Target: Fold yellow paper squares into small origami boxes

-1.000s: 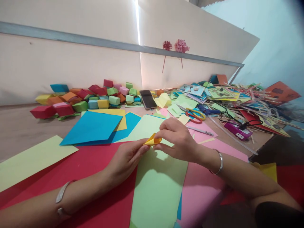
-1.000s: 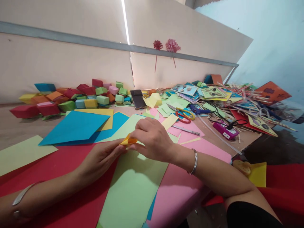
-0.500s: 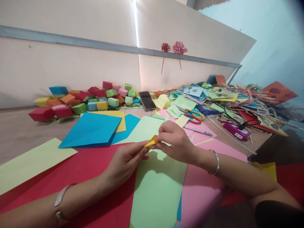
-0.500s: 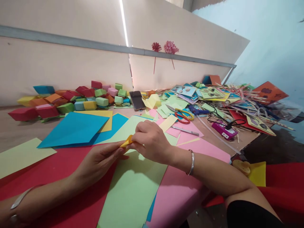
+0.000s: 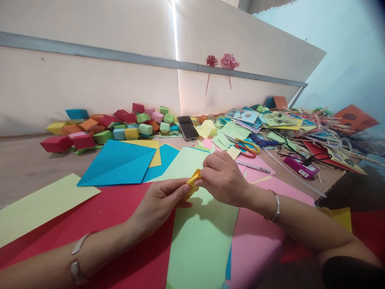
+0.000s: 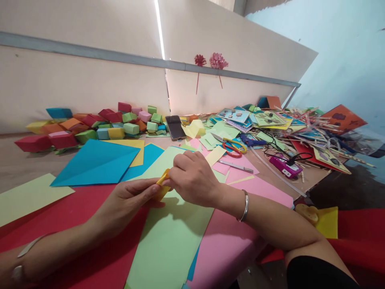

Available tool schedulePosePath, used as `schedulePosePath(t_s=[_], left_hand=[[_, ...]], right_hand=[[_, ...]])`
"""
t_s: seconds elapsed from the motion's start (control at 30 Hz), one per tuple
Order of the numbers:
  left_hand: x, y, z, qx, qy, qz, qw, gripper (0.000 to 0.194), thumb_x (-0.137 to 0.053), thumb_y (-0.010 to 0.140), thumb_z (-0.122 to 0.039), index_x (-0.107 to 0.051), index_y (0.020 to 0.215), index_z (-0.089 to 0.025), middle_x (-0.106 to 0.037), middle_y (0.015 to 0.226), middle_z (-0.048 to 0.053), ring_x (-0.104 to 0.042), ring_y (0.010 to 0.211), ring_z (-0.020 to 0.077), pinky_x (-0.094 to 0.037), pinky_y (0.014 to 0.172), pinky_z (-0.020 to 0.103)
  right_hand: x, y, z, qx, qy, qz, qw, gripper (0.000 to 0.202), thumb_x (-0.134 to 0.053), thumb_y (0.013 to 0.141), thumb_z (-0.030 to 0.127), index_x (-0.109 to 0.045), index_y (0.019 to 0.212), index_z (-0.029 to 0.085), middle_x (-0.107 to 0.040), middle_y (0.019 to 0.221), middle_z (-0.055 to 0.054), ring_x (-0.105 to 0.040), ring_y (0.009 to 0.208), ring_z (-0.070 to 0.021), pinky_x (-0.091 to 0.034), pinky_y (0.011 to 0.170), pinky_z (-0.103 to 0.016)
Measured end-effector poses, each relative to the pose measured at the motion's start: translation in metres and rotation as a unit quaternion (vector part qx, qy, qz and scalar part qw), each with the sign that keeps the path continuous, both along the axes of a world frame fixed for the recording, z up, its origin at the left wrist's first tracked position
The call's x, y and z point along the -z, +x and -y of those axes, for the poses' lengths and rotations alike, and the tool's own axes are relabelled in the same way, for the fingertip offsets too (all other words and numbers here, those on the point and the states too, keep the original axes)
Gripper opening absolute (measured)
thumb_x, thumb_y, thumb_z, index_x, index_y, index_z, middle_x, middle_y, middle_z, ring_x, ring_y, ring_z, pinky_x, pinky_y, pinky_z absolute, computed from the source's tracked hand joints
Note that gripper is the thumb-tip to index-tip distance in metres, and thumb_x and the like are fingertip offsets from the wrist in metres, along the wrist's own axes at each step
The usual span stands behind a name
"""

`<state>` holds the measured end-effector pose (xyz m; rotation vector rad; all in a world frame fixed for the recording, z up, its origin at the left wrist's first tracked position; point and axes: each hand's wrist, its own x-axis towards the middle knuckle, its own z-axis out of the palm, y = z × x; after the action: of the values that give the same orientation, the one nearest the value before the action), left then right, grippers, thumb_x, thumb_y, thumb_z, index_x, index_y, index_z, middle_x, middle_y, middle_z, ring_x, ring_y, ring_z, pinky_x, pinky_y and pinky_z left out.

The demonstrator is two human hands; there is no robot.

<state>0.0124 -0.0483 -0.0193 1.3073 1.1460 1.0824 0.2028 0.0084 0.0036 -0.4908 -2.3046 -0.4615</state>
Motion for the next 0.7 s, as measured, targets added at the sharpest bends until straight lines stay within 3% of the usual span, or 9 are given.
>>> schedulePosePath(t_s=[0.17, 0.27, 0.33, 0.57, 0.7], left_hand=[[-0.0001, 0.0002, 0.0008, -0.005, -0.004, -0.018, 1.000, 0.048, -0.073, 0.069, -0.061, -0.080, 0.097, -0.023, -0.078, 0.100, 0.009, -0.070, 0.086, 0.0263, -0.062, 0.063, 0.034], [0.0001, -0.0007, 0.0006, 0.000, -0.015, -0.021, 1.000, 0.046, -0.073, 0.071, -0.060, -0.080, 0.099, -0.024, -0.077, 0.102, 0.009, -0.069, 0.087, 0.0264, -0.061, 0.062, 0.034], [0.0008, -0.0018, -0.0003, 0.008, -0.018, -0.027, 0.999, 0.047, -0.072, 0.071, -0.059, -0.080, 0.100, -0.023, -0.077, 0.099, 0.009, -0.069, 0.083, 0.0252, -0.060, 0.059, 0.033], [0.0049, -0.0058, -0.0031, 0.012, 0.013, -0.084, 0.996, 0.047, -0.069, 0.074, -0.060, -0.080, 0.099, -0.022, -0.077, 0.088, 0.008, -0.070, 0.079, 0.0246, -0.061, 0.063, 0.034], [0.0073, -0.0058, -0.0047, -0.027, 0.048, -0.036, 0.998, 0.044, -0.073, 0.071, -0.060, -0.080, 0.092, -0.023, -0.078, 0.098, 0.008, -0.072, 0.086, 0.0262, -0.063, 0.070, 0.038]], right_hand=[[0.0012, -0.0003, 0.0026, -0.036, -0.145, -0.083, 0.985, 0.021, -0.061, 0.090, 0.031, -0.053, 0.076, 0.018, -0.061, 0.086, -0.006, -0.053, 0.080, -0.0170, -0.043, 0.072, -0.032], [0.0044, -0.0007, 0.0019, -0.072, -0.263, -0.135, 0.953, 0.018, -0.065, 0.087, 0.030, -0.053, 0.091, 0.019, -0.062, 0.082, -0.002, -0.056, 0.072, -0.0123, -0.048, 0.066, -0.027], [0.0060, -0.0009, 0.0020, -0.094, -0.301, -0.152, 0.937, 0.017, -0.065, 0.088, 0.028, -0.054, 0.098, 0.019, -0.062, 0.078, 0.001, -0.056, 0.066, -0.0096, -0.049, 0.062, -0.024], [0.0044, -0.0006, 0.0027, -0.141, -0.238, -0.209, 0.938, 0.021, -0.069, 0.087, 0.030, -0.058, 0.101, 0.018, -0.066, 0.080, 0.000, -0.060, 0.068, -0.0088, -0.053, 0.064, -0.022], [0.0030, -0.0020, 0.0026, -0.192, -0.232, -0.249, 0.921, 0.037, -0.077, 0.078, 0.038, -0.058, 0.103, 0.018, -0.069, 0.090, -0.004, -0.064, 0.075, -0.0116, -0.053, 0.064, -0.024]])
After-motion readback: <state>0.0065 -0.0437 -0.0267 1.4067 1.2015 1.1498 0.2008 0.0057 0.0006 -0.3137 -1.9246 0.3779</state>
